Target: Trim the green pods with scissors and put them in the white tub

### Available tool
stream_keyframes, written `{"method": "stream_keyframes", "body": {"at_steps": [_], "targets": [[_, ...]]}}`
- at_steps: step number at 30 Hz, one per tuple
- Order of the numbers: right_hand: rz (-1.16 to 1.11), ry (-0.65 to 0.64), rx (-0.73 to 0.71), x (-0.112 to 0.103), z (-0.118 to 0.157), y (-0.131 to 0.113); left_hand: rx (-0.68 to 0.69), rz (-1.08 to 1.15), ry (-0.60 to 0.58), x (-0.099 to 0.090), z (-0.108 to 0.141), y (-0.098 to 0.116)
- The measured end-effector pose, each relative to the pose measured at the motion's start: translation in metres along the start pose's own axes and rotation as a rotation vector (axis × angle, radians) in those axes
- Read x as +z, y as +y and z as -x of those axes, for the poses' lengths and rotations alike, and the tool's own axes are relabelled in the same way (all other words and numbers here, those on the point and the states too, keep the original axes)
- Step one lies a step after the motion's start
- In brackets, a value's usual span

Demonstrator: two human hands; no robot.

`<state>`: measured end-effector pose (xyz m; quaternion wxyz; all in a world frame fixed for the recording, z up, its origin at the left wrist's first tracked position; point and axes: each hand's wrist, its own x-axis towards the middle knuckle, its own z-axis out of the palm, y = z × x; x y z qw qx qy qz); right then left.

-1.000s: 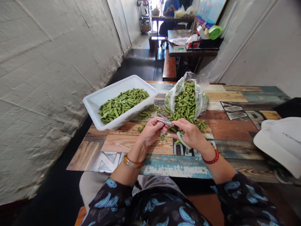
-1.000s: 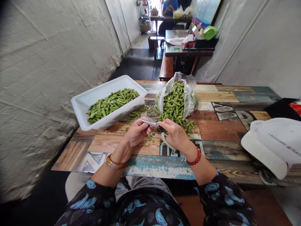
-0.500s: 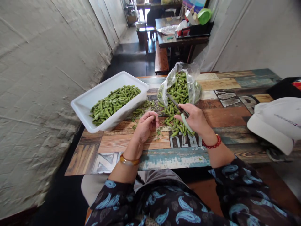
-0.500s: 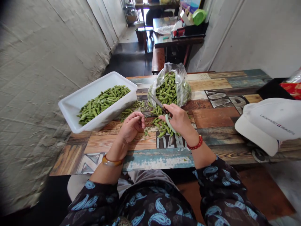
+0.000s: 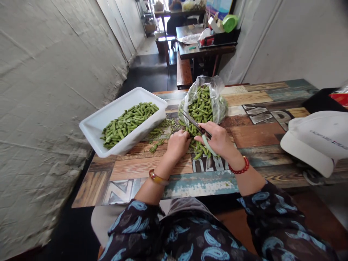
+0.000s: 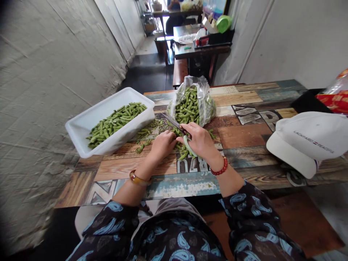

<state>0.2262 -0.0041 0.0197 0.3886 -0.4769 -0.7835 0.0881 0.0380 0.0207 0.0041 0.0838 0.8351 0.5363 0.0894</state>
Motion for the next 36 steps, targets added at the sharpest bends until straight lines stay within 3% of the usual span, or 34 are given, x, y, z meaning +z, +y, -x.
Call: {"method": "stream_keyframes", "body": {"at_steps": [5,10,13,15,20,25,36], "targets": [[-0.002,-0.023,-0.008,0.000,0.000,-0.002,0.005,0.173,0.017,0.006,0.003,-0.006],[-0.031,0.012,-0.019,0.000,0.001,0.000,-0.076,0.958,0.111,-0.004,0.015,-0.026],[-0.043,0.012,-0.024,-0.001,0.002,0.002,-0.171,1.437,0.084,-0.012,0.019,-0.031],[-0.029,-0.034,-0.024,-0.001,0.002,0.003,-0.237,1.604,0.061,-0.015,0.021,-0.030],[-0.039,-0.212,-0.003,-0.002,0.004,0.000,-0.281,1.718,0.061,-0.016,0.022,-0.024],[-0.094,-0.329,-0.013,-0.002,0.004,-0.007,-0.259,1.687,0.074,-0.015,0.022,-0.022],[-0.135,-0.328,-0.054,0.005,0.005,-0.007,-0.209,1.570,0.063,-0.004,0.021,-0.027]]}}
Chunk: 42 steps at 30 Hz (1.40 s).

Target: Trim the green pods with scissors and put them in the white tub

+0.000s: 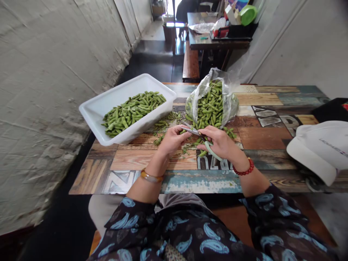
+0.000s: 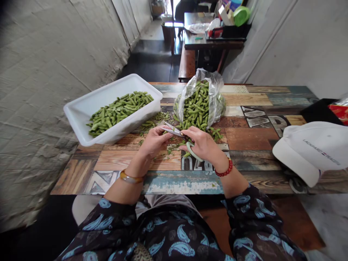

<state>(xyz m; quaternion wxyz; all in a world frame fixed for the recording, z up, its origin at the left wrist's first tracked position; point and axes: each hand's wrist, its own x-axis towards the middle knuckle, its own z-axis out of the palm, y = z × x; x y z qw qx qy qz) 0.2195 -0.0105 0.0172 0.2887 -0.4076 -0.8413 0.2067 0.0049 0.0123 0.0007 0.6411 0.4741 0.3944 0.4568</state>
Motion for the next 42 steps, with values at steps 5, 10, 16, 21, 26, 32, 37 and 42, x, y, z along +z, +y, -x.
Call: {"method": "stream_keyframes", "body": {"at_steps": [5,10,16,21,26,32,37,42], "targets": [[0.028,-0.008,-0.022,-0.001,0.000,0.000,0.023,0.056,-0.021,0.003,0.001,0.005],[0.097,0.001,-0.025,-0.002,0.001,0.002,-0.035,0.125,0.004,0.004,0.001,0.007],[0.117,0.099,0.051,-0.004,0.001,0.006,-0.090,0.255,-0.017,0.003,0.000,0.013],[0.051,0.034,0.042,-0.006,0.000,-0.002,-0.057,0.316,-0.019,0.004,0.002,0.013],[0.043,0.012,0.031,-0.005,0.000,-0.005,-0.057,0.321,-0.037,0.003,0.001,0.007],[0.041,0.022,0.022,-0.003,0.001,-0.001,-0.042,0.303,-0.063,0.003,0.000,0.004],[0.016,0.023,-0.014,-0.002,0.000,0.000,-0.034,0.284,-0.064,0.003,0.001,0.005],[0.002,0.020,-0.033,-0.004,0.000,-0.001,-0.016,0.253,-0.067,0.004,0.002,0.005]]}}
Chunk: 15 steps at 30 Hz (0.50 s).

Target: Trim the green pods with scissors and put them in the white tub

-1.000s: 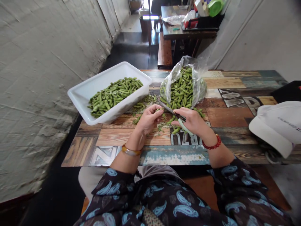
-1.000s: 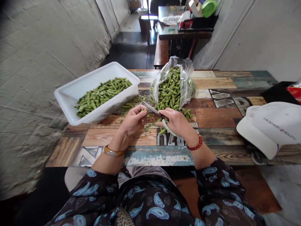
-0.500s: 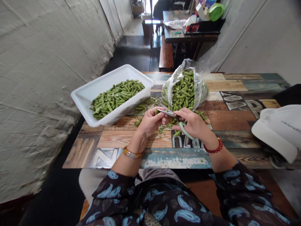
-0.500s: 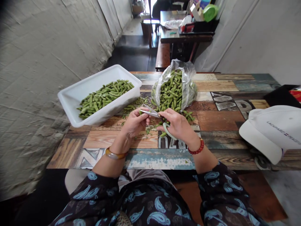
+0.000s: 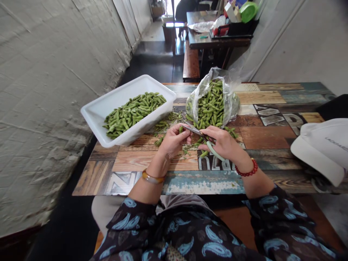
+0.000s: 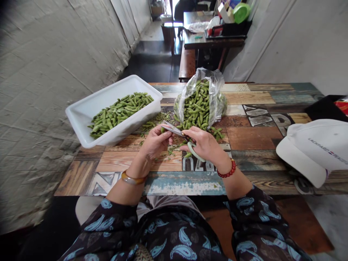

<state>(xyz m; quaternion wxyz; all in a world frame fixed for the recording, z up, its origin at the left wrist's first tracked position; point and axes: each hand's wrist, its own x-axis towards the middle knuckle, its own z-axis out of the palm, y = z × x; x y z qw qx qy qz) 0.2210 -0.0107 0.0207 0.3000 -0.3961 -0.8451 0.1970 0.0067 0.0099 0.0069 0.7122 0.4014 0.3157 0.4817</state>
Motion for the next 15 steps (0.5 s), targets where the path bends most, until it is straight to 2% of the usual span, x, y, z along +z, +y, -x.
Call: {"method": "stream_keyframes", "body": {"at_steps": [6,12,15], "targets": [[0.109,-0.015,0.028,-0.0041,0.0004,-0.0055,0.003,-0.040,-0.005,-0.0008,-0.0008,-0.0016],[0.176,-0.049,0.036,-0.0037,0.0018,-0.0042,-0.063,-0.089,-0.012,-0.0002,-0.0010,0.0005],[0.150,0.006,0.053,-0.0051,0.0017,0.0017,-0.078,-0.084,-0.031,0.0005,-0.0012,0.0015]]}}
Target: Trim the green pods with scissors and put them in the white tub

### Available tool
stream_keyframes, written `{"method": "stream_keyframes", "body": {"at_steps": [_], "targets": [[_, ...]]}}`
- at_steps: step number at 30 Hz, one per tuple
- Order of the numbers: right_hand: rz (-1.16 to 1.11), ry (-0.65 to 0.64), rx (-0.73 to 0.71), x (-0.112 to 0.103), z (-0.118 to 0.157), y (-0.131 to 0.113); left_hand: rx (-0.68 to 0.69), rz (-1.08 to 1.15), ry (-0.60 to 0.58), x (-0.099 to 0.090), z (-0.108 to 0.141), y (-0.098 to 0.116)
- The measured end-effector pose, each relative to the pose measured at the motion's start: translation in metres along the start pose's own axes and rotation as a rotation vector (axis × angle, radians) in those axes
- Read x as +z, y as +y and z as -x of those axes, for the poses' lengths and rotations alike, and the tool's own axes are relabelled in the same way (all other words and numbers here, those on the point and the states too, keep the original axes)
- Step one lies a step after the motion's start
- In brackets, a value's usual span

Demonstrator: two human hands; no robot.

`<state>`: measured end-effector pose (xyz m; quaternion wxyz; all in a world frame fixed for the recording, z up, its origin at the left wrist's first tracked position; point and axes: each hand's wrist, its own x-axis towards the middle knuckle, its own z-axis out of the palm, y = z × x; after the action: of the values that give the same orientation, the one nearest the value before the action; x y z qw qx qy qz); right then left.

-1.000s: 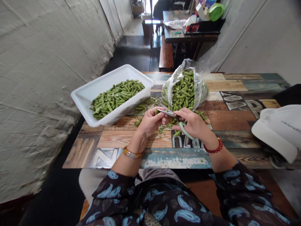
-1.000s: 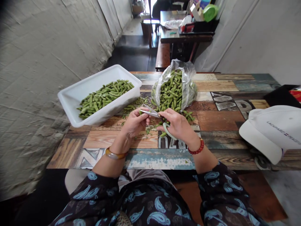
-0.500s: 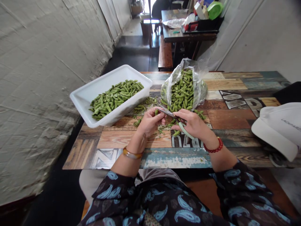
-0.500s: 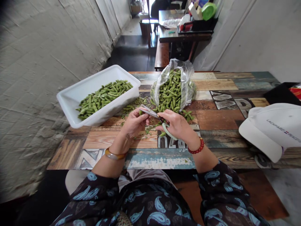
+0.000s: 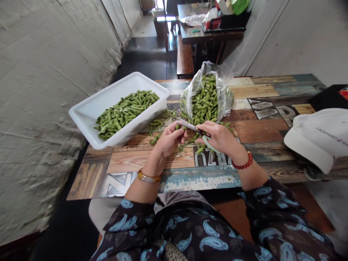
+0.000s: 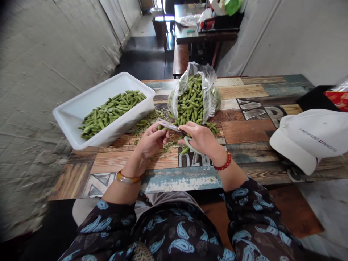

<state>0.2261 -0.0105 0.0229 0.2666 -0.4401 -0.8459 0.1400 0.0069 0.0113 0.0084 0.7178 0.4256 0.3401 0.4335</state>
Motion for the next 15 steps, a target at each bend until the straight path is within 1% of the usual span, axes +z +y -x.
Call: {"method": "stream_keyframes", "body": {"at_steps": [3,5,8,12,15], "targets": [[-0.027,0.125,0.029,-0.002,-0.001,0.007,-0.006,-0.002,-0.024,0.001,0.000,0.000],[-0.042,0.162,0.024,-0.002,-0.001,0.010,-0.012,0.017,-0.030,0.002,-0.001,0.001],[-0.067,0.126,-0.006,-0.002,-0.002,0.007,-0.021,0.088,-0.007,0.002,-0.002,0.001],[-0.049,0.046,0.000,0.000,0.000,0.000,-0.038,0.206,0.063,0.001,-0.003,0.003],[-0.001,0.017,0.006,0.002,0.001,0.000,-0.044,0.202,0.093,0.001,-0.002,0.004]]}}
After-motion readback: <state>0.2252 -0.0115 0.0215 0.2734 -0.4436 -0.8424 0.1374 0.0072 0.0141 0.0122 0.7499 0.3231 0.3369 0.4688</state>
